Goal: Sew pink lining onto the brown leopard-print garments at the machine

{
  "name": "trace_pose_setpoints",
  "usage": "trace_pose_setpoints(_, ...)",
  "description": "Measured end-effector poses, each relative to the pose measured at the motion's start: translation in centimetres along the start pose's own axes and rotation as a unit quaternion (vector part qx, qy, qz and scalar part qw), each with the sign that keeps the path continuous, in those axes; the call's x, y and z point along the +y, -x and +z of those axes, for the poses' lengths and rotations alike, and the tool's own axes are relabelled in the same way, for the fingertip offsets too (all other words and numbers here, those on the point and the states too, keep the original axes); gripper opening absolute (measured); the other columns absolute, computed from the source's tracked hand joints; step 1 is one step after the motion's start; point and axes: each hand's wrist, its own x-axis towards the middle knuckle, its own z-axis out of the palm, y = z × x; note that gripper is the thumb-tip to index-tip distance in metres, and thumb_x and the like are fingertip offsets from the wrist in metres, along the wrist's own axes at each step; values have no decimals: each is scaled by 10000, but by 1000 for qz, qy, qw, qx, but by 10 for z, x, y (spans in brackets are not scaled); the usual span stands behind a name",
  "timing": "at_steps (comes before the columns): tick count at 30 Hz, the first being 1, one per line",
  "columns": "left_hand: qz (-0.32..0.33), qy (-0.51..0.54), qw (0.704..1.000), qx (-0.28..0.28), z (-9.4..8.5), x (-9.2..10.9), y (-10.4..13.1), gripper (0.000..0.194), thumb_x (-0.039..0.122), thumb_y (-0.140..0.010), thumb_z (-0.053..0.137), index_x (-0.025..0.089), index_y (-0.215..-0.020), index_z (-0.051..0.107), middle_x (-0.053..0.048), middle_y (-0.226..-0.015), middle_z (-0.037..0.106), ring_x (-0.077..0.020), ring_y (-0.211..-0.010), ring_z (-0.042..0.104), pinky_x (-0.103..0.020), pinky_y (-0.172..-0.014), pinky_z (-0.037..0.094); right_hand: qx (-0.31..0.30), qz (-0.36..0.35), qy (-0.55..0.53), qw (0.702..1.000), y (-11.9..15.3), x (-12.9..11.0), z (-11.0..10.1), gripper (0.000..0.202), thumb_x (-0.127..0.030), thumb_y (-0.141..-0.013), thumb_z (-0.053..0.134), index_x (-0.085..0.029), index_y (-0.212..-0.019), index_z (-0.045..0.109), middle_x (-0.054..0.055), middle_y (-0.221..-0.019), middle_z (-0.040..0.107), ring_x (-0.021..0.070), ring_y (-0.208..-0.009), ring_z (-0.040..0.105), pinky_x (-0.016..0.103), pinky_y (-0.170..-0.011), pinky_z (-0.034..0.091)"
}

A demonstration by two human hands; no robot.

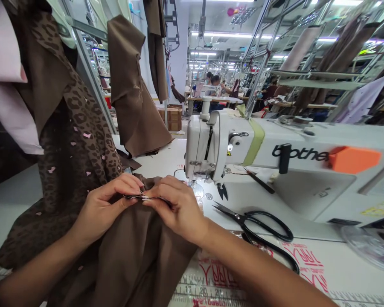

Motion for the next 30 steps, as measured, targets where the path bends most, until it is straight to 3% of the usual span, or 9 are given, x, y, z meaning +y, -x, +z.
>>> trace_pose_setpoints(3,-51,0,999,-8,0,0,1,71,141,-825,631,183,-770,615,-5,-810,613,-148,-838,591,-256,-793,457,-2,7,9,1000,-2,-2,-1,88,-181,-863,591,-162,-895,671,47,-811,618,137,-732,574,254,-640,447)
trace_pose_setpoints(6,-96,-21,995,11,3,1,3,64,159,-827,622,184,-807,567,-1,-833,600,-134,-819,582,-235,-756,457,-1,37,31,999,-4,-4,-2,67,-175,-826,581,-159,-796,639,7,-690,580,112,-602,504,240,-563,381)
trace_pose_setpoints(9,-66,-66,995,48,5,1,3,122,139,-809,634,190,-796,523,-4,-905,586,-134,-884,566,-229,-781,444,3,84,24,996,-6,-6,-2,73,-157,-795,565,-157,-733,603,-22,-637,541,94,-568,459,220,-540,340)
trace_pose_setpoints(14,9,-133,990,53,5,2,3,79,137,-807,641,184,-810,578,-12,-941,590,-134,-921,570,-228,-809,442,-8,127,-17,992,-6,-6,-2,60,-160,-791,561,-158,-744,598,-35,-654,543,86,-593,465,203,-554,340)
trace_pose_setpoints(16,8,-142,988,57,5,2,2,54,137,-808,630,184,-811,603,-2,-904,616,-123,-884,587,-209,-789,450,-12,136,-31,990,-6,-7,-2,56,-162,-785,565,-159,-735,591,-36,-656,546,84,-594,464,201,-552,336)
trace_pose_setpoints(22,-125,-79,987,61,5,3,0,29,203,-787,609,180,-785,626,33,-723,640,-85,-663,599,-147,-607,462,-12,154,-47,987,-9,-8,0,61,-167,-766,549,-165,-706,555,-35,-652,529,94,-612,465,211,-572,343)
trace_pose_setpoints(27,-128,-41,988,70,5,4,0,87,189,-781,595,183,-867,602,28,-775,626,-92,-716,600,-148,-631,460,-6,141,-36,989,-9,-7,2,73,-149,-774,548,-170,-705,545,-36,-657,523,94,-617,469,211,-575,342)
trace_pose_setpoints(30,-134,-26,990,19,3,4,1,157,216,-787,610,192,-942,602,24,-823,633,-105,-775,605,-166,-690,462,-12,109,-13,994,-8,-6,4,77,-149,-797,555,-172,-723,562,-30,-663,534,98,-608,479,220,-574,349)
